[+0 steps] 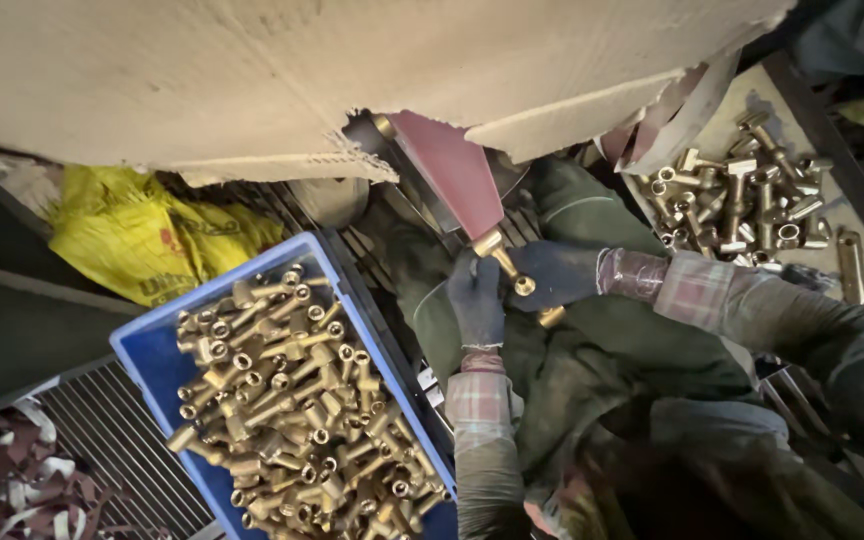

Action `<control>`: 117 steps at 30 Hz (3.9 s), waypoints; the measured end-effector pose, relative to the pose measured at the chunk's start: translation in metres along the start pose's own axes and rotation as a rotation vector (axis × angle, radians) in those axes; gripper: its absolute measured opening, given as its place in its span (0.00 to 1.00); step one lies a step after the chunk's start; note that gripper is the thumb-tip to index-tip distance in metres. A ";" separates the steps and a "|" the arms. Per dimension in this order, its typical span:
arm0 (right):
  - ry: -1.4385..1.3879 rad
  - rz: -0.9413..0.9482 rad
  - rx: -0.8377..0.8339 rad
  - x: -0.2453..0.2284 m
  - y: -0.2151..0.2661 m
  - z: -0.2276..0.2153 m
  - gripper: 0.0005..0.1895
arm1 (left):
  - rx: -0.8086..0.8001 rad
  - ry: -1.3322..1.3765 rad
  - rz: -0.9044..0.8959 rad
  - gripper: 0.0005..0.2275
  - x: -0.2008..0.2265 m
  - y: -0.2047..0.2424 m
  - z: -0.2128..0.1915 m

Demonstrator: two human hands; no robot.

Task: The person repeatedly picks up brass-colored metal fittings from a blue bin and presses them against a rotating grinding wheel to smooth or deburr the surfaces. After each grind, the person places the part into a separate container to the right. The process is continuous and repetitive throughout the clip.

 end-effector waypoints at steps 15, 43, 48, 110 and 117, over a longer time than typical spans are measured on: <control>-0.370 0.261 -0.075 0.058 -0.037 -0.010 0.18 | 0.054 0.013 0.061 0.05 -0.091 -0.048 0.010; -0.321 0.306 -0.067 0.044 -0.015 -0.004 0.17 | 0.029 0.525 -0.289 0.06 -0.099 -0.036 0.024; -0.617 0.263 0.062 0.047 -0.033 -0.012 0.16 | 0.090 0.792 -0.329 0.06 -0.101 -0.045 0.028; -0.300 0.205 0.670 0.050 -0.010 -0.071 0.22 | 0.008 0.309 -0.226 0.09 -0.041 -0.025 0.036; -0.541 0.499 0.701 0.074 0.019 -0.037 0.20 | -0.023 0.302 -0.242 0.08 -0.032 -0.017 0.031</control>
Point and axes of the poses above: each hand's wrist, its own y-axis away from the middle knuckle, its own z-axis out of the palm, x = y × z, the point moved 8 cm from there along -y, towards the middle knuckle, and after that the axes turned 3 degrees about y, right-handed, at the moved point
